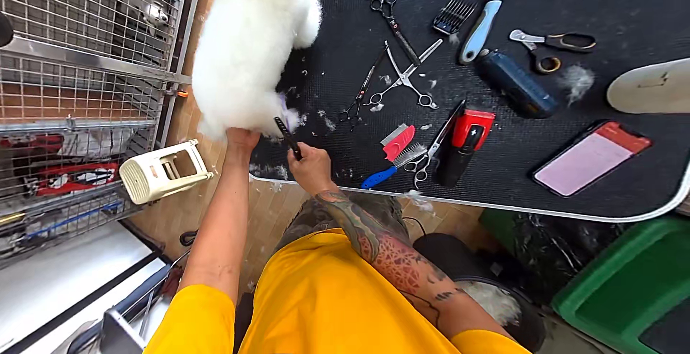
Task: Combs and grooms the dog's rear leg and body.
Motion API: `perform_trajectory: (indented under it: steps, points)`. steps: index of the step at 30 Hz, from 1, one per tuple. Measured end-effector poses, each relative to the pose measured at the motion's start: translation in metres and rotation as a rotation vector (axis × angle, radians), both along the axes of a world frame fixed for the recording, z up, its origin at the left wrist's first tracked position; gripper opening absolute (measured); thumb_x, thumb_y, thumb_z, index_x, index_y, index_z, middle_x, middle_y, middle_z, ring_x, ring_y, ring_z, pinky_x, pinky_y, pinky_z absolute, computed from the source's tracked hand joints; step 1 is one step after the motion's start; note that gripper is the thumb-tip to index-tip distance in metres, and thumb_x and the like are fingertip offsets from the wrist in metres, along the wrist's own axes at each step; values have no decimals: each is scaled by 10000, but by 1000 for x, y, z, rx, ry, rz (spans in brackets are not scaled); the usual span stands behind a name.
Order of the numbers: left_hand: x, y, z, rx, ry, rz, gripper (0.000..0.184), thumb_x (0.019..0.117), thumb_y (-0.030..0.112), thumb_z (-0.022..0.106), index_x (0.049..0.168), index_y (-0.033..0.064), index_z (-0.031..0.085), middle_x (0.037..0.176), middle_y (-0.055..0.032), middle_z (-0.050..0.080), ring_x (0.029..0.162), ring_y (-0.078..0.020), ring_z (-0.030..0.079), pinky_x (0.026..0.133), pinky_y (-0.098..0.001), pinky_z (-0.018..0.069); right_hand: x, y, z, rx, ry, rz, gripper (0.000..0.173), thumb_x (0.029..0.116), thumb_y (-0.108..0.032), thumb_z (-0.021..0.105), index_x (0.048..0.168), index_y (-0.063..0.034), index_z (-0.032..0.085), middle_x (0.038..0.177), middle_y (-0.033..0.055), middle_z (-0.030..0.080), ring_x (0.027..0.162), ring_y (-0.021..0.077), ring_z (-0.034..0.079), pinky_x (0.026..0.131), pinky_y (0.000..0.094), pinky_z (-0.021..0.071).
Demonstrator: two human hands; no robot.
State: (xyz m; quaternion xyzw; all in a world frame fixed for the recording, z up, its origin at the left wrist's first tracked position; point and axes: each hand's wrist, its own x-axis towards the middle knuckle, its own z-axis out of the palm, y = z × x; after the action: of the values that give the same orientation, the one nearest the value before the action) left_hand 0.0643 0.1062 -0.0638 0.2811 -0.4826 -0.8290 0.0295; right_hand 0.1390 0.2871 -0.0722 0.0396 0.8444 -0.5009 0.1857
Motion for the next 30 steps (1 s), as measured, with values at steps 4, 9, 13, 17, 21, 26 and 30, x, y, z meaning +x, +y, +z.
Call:
perform_trajectory:
  steps: [4,9,13,17,21,26,30]
  points:
    - [-2,-3,-2,67,8,-23,511,1065,471,195,1044,194,623,926,-21,712,851,-153,682,746,-361,587,-5,-6,-3,57,-47,-74,227,988,-242,600,941,-60,726,745,135,697,721,336,700,638,575,536]
    - [-2,-7,-4,102,34,-53,495,1058,484,244,1006,192,641,900,-21,721,827,-148,692,719,-351,593,8,-19,3,-22,77,-125,204,962,-213,614,872,-52,702,674,104,661,635,293,673,579,522,529]
    - [-4,-9,-7,70,29,-82,491,1055,496,247,1021,198,636,921,-18,718,849,-153,689,740,-362,591,3,-22,-2,31,52,-196,224,976,-226,595,904,-49,712,699,124,679,665,318,693,590,536,532]
    - [-3,-8,-5,45,27,-93,471,1040,524,300,1011,208,649,911,-13,727,846,-154,695,726,-371,597,13,-32,11,-58,212,-270,181,925,-196,649,818,-57,692,621,68,637,556,233,644,507,454,517]
    - [-4,-9,-5,6,27,-111,445,1045,487,305,1049,204,647,950,-20,728,876,-162,694,758,-377,594,4,-29,13,12,100,-199,184,949,-197,617,875,-54,706,682,105,670,634,297,683,552,522,518]
    - [-3,-10,-7,19,5,-128,461,1040,531,294,1051,215,630,935,-4,718,855,-143,685,727,-355,588,-1,-23,13,8,180,-197,165,931,-195,641,858,-62,706,655,96,656,602,292,672,522,512,512]
    - [0,-13,-14,21,48,-45,213,998,342,509,1048,166,618,903,-34,714,821,-167,686,701,-382,596,-11,29,-10,131,-6,-320,357,1012,-382,555,946,-70,715,684,135,657,629,346,658,563,600,504]
